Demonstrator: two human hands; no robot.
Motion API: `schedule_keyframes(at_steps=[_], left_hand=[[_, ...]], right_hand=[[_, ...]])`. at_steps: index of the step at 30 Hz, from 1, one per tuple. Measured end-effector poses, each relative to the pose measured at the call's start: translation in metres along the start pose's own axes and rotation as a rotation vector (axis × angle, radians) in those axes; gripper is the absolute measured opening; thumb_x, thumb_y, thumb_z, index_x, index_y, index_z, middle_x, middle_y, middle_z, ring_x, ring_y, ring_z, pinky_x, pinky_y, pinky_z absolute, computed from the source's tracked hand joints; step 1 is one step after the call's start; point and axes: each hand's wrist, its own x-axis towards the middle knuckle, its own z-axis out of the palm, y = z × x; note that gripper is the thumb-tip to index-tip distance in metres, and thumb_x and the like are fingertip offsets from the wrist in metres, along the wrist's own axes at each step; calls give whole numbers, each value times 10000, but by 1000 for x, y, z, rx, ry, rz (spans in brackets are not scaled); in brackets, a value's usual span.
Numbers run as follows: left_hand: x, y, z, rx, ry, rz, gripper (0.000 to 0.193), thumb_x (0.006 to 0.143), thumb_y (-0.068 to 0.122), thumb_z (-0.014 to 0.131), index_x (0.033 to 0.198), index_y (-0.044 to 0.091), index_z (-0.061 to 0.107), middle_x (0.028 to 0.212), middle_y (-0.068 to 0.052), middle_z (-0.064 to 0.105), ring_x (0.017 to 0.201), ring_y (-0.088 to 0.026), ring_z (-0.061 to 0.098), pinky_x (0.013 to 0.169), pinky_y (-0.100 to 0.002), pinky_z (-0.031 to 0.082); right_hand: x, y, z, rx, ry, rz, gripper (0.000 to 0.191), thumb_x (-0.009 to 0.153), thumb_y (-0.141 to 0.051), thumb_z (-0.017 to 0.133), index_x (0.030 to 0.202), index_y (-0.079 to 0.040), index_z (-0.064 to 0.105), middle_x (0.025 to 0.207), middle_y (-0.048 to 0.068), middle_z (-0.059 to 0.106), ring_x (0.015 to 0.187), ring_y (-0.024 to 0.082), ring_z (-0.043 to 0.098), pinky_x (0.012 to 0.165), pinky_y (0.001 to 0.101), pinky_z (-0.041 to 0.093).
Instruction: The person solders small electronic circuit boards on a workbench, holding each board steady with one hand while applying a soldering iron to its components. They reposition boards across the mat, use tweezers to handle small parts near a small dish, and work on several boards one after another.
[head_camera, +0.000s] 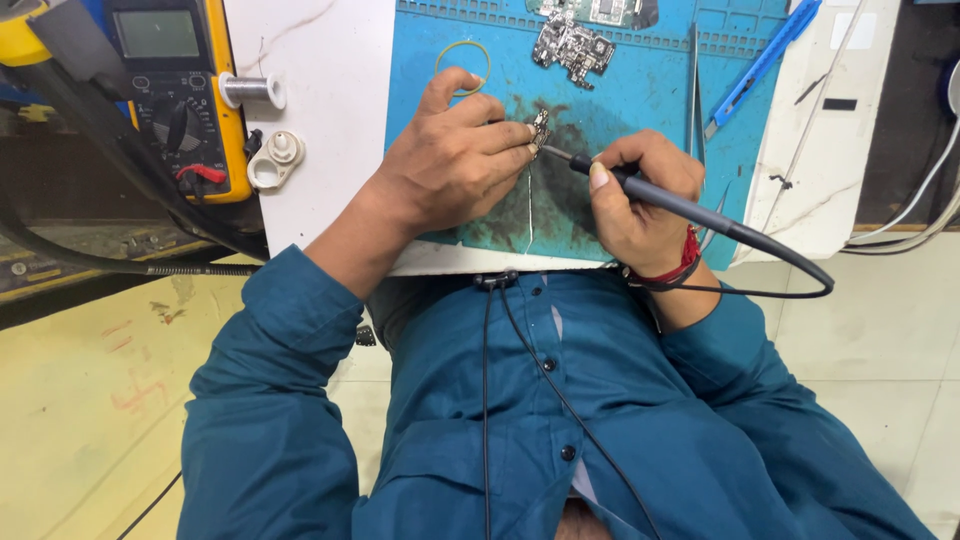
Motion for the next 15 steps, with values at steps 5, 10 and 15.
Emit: schedule_keyframes(at_steps=[5,10,15], left_hand=[[0,0,0,-1,1,-3,109,932,156,809,1032,115,797,1142,10,752,1061,-174,644,1155,-443,353],[0,0,0,-9,-5,6,109,913,144,800,1017,112,795,1141,11,751,1057,-175,643,1149,-445,354],[0,0,-1,-4,-3,3,96,925,154,810,1011,113,794,1135,8,750,1054,-177,644,1149,-445,359]], right_hand=[[1,0,1,13,-8,-10,102,983,-75,682,942,8,639,769,78,594,611,150,560,576,278,414],[1,-1,0,1,-20,-11,102,983,-72,687,940,7,639,769,76,594,614,152,559,582,280,420],[1,-1,0,-16,-23,-30,99,984,-69,688,946,9,641,779,79,598,626,152,572,591,280,432]])
